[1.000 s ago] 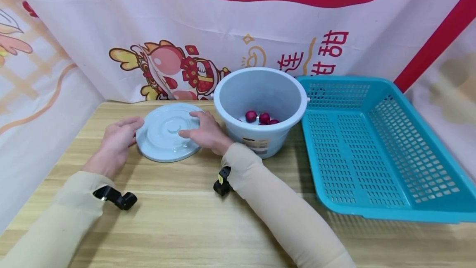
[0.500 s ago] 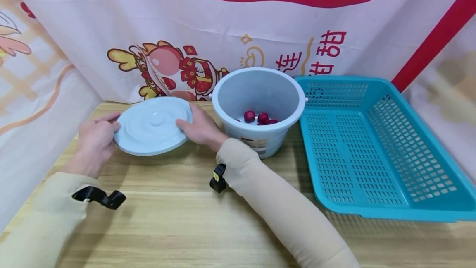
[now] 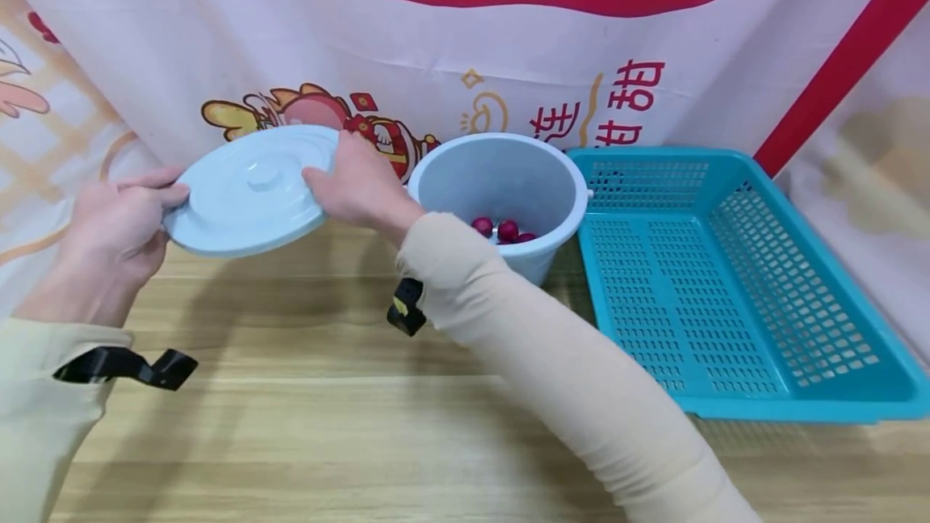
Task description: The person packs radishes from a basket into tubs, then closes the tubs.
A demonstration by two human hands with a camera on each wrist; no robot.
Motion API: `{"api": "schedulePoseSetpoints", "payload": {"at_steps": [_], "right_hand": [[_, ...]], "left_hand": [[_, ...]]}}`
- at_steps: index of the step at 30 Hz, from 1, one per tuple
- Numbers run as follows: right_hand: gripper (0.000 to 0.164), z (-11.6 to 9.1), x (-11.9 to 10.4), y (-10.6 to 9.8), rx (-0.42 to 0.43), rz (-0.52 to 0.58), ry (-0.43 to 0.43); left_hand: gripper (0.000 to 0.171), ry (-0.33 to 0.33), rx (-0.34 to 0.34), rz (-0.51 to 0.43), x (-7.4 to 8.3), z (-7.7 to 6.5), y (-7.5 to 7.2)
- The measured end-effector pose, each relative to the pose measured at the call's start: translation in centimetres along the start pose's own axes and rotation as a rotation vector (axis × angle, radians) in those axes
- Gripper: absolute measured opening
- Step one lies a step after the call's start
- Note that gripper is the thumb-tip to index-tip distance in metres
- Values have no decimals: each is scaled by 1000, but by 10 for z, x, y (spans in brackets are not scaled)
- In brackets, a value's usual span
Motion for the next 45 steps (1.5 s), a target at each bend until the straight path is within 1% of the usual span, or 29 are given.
{"api": "schedulePoseSetpoints", "payload": {"at_steps": [2, 4, 7, 9, 11, 14, 17, 19, 21, 24, 28, 33, 38, 42, 45], "right_hand": [[72, -1, 2, -16, 10, -36, 11], [67, -2, 6, -29, 10, -37, 17], [49, -6, 16, -48, 12, 18, -5], [42, -11, 27, -60, 6, 37, 1], [42, -16, 39, -71, 9, 30, 1], [48, -23, 61, -88, 9, 4, 32], [55, -31, 85, -100, -13, 10, 52], [62, -37, 102, -107, -34, 8, 77], [71, -43, 120, -113, -54, -9, 114], [82, -51, 144, -120, -61, -27, 177], [88, -59, 164, -120, -53, -37, 229], [90, -65, 176, -115, -65, -37, 241], [92, -69, 186, -111, -95, -73, 247], [94, -72, 190, -110, -114, -99, 244], [95, -75, 191, -109, -122, -109, 239]], "left_hand": [[61, -3, 3, 40, 6, -3, 13], [66, 3, -10, 72, 10, -7, 26], [75, 21, -61, 103, 11, -11, 48], [77, 36, -112, 126, 10, -14, 65], [79, 41, -152, 175, 7, -18, 83], [81, 56, -194, 259, 1, -26, 113], [81, 76, -228, 356, -4, -37, 143], [81, 80, -244, 418, -9, -44, 162], [78, 80, -261, 480, -14, -50, 179], [75, 63, -284, 533, -24, -58, 199], [76, 47, -302, 575, -35, -63, 214], [75, 30, -306, 584, -46, -66, 222], [76, 29, -305, 615, -54, -69, 224], [75, 51, -307, 640, -58, -72, 223], [75, 67, -323, 656, -60, -73, 223]]}}
Point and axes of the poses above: each hand's wrist, its own z-axis towards the middle knuckle, its own y-axis out of the palm, x = y × z, the point moved 9 cm from there along z, towards the middle knuckle, and after that the axes turned 12 degrees about -z, right-handed, at the moved point
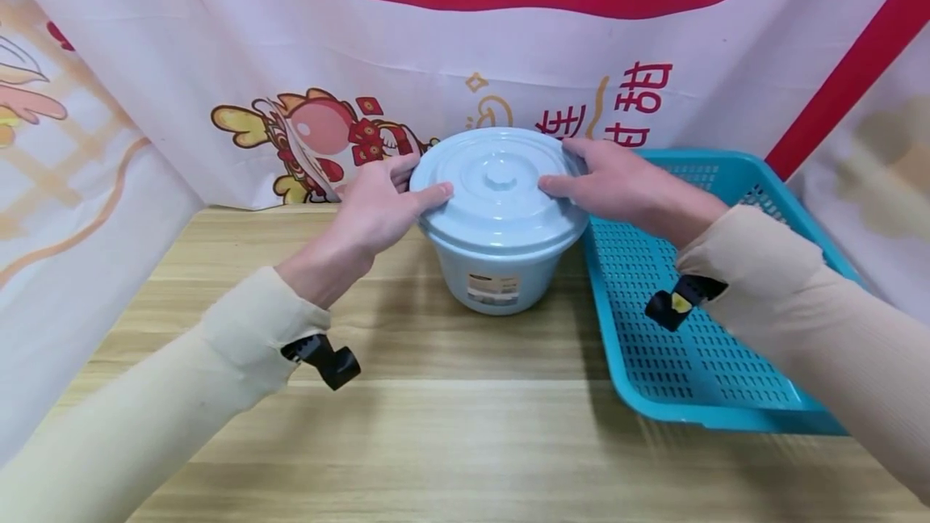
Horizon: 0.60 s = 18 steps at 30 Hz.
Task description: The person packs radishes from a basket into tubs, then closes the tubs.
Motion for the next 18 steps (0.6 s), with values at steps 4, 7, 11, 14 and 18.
{"api": "schedulePoseSetpoints", "payload": {"at_steps": [4, 7, 11, 14, 18], "right_hand": [[95, -2, 0, 4, -9, -5, -22], [95, -3, 0, 6, -7, -12, -43], [95, -3, 1, 7, -2, -26, -50], [98, -2, 2, 4, 13, -100, -54], [108, 0, -2, -10, 118, -303, -101]], "left_hand": [[76, 7, -17, 64, -3, -4, 1], [76, 11, -18, 113, -5, -5, 2], [77, 35, -19, 188, -4, -5, 1], [77, 96, -31, 311, 3, -4, 1], [83, 249, -44, 501, 21, -1, 5]]}}
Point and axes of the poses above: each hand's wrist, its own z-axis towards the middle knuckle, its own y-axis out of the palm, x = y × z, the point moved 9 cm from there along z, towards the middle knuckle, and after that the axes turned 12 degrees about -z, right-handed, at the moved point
